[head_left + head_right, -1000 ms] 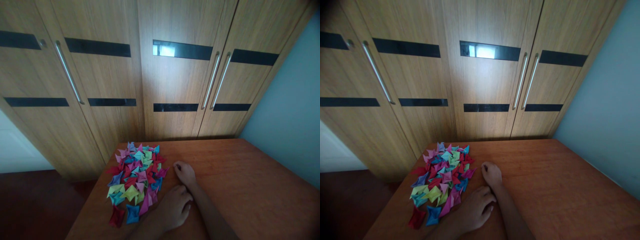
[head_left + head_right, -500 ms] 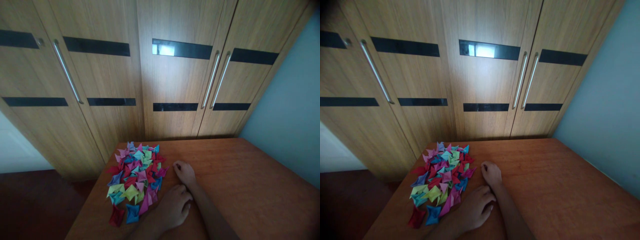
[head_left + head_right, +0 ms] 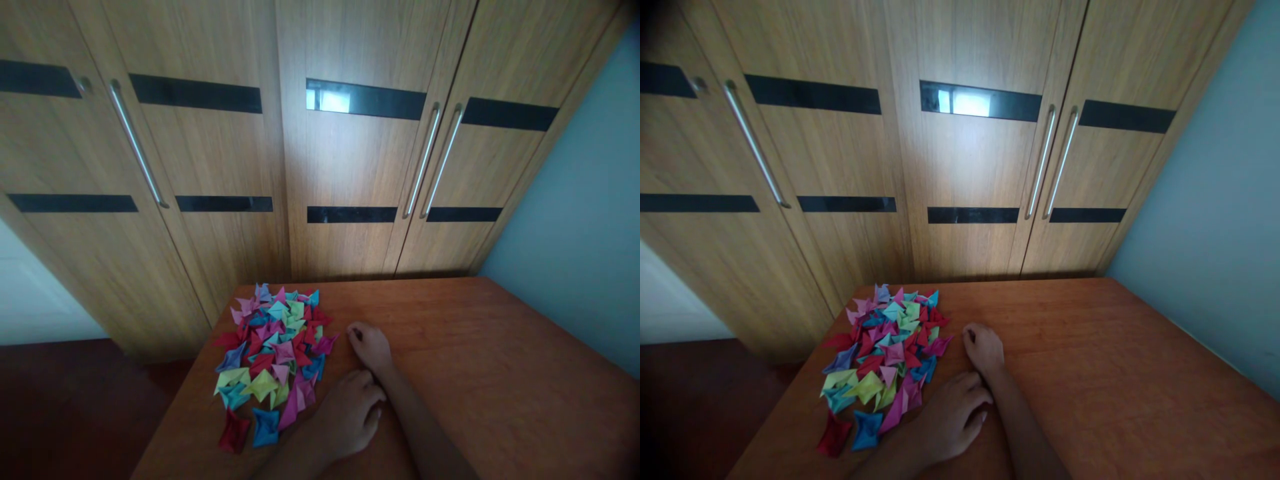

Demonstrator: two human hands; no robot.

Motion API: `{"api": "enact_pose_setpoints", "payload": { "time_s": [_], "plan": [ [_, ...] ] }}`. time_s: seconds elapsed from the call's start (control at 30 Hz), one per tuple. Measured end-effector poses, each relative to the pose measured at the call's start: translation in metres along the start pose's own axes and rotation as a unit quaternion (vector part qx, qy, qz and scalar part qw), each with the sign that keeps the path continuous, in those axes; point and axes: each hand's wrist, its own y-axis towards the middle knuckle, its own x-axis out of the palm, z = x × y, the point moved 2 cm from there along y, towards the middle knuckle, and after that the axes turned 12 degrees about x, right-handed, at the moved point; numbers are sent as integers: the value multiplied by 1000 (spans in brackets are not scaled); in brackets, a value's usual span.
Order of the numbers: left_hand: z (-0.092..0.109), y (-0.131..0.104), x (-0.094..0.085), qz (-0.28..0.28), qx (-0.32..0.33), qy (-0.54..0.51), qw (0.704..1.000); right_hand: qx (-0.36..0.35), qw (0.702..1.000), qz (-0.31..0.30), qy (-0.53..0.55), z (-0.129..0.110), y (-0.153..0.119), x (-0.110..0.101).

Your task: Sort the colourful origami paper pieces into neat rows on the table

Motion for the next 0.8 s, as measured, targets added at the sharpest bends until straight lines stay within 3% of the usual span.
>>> {"api": "enact_pose_setpoints", "payload": {
  "time_s": [0.8],
  "plan": [
    [-2, -1, 4, 6, -6, 7, 1000, -11, 1000, -1, 1, -1, 0, 0]
  ]
}}
